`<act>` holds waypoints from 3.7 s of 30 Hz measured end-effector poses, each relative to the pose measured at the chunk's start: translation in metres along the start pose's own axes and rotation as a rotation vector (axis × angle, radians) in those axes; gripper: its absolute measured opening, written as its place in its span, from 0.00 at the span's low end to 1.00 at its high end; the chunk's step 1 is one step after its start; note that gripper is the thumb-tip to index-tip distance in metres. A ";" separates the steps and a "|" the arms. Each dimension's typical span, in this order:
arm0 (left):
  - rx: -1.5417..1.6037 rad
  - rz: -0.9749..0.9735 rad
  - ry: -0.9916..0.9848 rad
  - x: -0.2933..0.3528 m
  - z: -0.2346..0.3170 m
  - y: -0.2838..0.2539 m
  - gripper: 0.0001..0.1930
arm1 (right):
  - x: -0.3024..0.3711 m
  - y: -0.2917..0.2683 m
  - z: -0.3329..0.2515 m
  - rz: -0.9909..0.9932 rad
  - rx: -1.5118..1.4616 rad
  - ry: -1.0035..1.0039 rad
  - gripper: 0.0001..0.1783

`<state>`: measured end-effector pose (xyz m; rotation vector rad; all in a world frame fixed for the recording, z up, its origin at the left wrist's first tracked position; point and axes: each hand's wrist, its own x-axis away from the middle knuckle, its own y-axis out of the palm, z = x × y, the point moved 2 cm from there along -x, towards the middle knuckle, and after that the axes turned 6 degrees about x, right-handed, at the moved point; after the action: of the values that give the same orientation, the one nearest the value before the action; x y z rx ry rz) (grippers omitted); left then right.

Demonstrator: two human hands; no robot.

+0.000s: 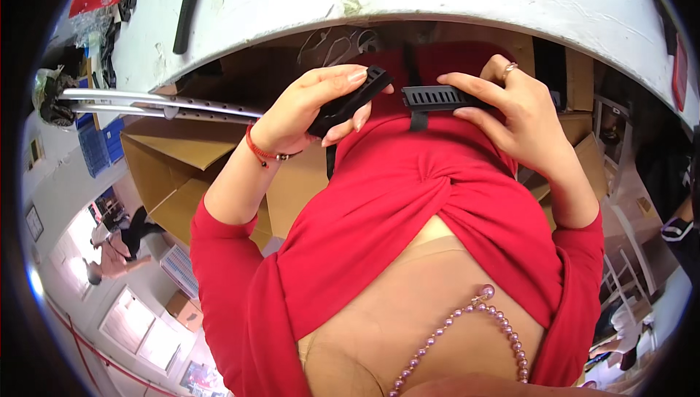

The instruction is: Assemble black plastic parts by snapping them together and using a small mallet.

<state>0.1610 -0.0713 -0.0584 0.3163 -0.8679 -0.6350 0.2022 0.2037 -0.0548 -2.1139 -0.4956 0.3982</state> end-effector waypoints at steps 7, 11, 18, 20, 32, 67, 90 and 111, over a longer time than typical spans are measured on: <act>-0.034 -0.005 -0.038 -0.007 -0.011 -0.004 0.17 | 0.005 0.010 0.003 0.088 -0.045 0.047 0.20; -0.220 -0.047 -0.023 -0.008 -0.010 -0.008 0.16 | 0.003 0.013 0.002 0.100 -0.016 0.053 0.19; -0.310 -0.046 -0.063 -0.008 -0.011 -0.002 0.14 | 0.005 0.018 0.000 0.058 0.004 0.062 0.17; -0.345 -0.043 -0.077 -0.008 -0.011 0.000 0.13 | 0.005 0.019 0.000 0.042 0.010 0.065 0.16; -0.941 -0.159 0.048 -0.009 -0.036 0.008 0.11 | 0.022 0.055 -0.003 0.154 0.046 -0.001 0.17; -1.200 -0.165 0.066 -0.023 -0.032 0.004 0.10 | 0.025 0.073 0.003 0.224 0.088 0.051 0.14; -1.207 -0.240 -0.057 -0.036 -0.040 -0.004 0.18 | 0.037 0.097 0.010 0.224 0.036 0.099 0.15; -0.857 -0.229 -0.300 -0.043 -0.044 -0.016 0.20 | 0.031 0.089 0.014 0.001 -0.050 0.209 0.20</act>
<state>0.1689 -0.0565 -0.1194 -0.4723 -0.7694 -1.2224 0.2404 0.1831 -0.1397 -2.1749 -0.3858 0.1642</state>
